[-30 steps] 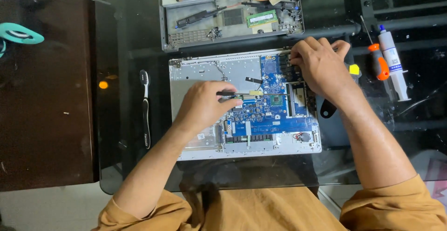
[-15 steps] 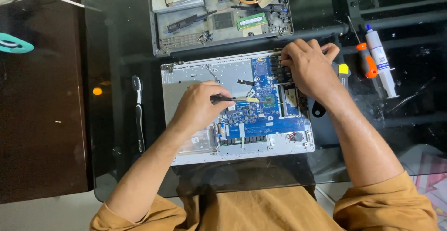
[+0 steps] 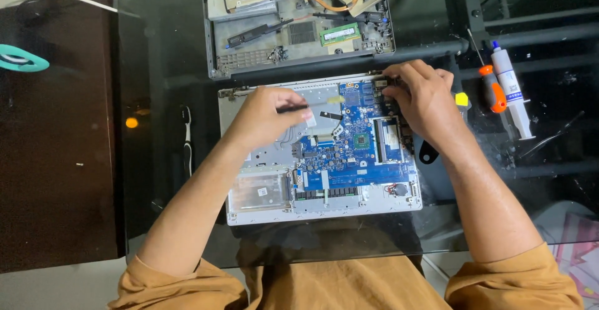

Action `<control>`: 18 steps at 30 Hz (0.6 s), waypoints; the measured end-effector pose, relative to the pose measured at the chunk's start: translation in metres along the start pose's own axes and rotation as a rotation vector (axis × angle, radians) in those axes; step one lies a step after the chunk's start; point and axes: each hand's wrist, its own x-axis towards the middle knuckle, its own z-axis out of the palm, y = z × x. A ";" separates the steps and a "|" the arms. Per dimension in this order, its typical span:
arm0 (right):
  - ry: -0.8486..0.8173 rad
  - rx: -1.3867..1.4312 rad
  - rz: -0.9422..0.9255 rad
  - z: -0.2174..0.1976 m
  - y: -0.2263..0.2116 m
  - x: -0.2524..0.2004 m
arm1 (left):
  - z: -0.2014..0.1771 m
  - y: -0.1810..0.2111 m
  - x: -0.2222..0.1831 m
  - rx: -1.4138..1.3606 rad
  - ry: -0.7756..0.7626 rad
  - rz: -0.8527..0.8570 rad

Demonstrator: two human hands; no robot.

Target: Repairing a laptop by connecting internal cables, using a screwdriver on the motherboard, and aligning components within the chassis.

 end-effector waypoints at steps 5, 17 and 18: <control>-0.009 0.035 -0.028 -0.001 0.008 0.005 | -0.016 -0.019 0.066 0.123 0.301 0.112; 0.093 0.155 -0.240 0.003 0.017 0.025 | 0.014 -0.025 0.126 0.374 0.409 0.053; 0.085 0.194 -0.272 0.002 0.015 0.027 | 0.015 -0.030 0.127 0.384 0.447 0.106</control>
